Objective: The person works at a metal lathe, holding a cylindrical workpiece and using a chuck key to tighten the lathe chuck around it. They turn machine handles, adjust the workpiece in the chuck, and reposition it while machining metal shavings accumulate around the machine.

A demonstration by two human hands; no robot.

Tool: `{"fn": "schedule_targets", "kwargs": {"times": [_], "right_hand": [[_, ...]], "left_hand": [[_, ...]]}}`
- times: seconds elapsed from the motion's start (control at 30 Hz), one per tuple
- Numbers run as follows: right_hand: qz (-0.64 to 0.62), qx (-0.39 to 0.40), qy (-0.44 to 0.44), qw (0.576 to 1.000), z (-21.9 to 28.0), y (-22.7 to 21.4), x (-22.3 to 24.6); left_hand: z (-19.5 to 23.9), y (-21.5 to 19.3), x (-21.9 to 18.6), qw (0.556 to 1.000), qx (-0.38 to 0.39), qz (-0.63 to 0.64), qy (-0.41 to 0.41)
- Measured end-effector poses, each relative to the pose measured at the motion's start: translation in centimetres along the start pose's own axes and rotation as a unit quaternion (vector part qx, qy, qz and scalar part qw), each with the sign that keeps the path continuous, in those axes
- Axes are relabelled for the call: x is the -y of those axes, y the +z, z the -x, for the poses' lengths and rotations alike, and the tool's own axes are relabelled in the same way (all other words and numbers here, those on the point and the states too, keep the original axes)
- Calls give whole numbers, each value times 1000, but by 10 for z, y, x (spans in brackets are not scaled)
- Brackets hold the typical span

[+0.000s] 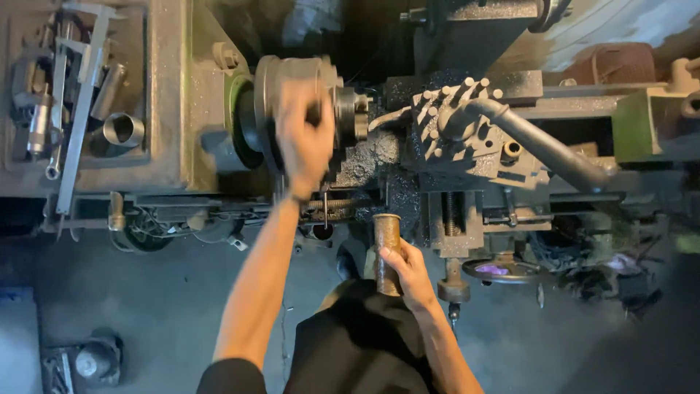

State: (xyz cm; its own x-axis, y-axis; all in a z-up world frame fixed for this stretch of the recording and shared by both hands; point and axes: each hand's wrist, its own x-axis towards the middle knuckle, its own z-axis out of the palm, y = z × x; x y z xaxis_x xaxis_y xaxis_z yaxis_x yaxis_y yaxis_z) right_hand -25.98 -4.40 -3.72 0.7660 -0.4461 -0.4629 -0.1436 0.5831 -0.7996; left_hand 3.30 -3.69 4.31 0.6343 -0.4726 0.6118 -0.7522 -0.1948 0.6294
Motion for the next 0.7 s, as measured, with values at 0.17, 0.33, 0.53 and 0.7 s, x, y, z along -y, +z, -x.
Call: {"fn": "schedule_targets", "kwargs": {"times": [0.17, 0.33, 0.53, 0.7], "right_hand": [[-20, -11, -39, 999, -10, 5, 8], [-37, -17, -57, 998, -7, 3, 9], [-60, -17, -30, 998, -22, 4, -9], [-47, -14, -23, 999, -21, 11, -8]], "left_hand": [[170, -15, 42, 987, 63, -97, 109], [286, -1, 127, 909, 340, -240, -34], [162, -49, 7, 985, 137, 47, -95], [29, -65, -28, 999, 18, 36, 9]]}}
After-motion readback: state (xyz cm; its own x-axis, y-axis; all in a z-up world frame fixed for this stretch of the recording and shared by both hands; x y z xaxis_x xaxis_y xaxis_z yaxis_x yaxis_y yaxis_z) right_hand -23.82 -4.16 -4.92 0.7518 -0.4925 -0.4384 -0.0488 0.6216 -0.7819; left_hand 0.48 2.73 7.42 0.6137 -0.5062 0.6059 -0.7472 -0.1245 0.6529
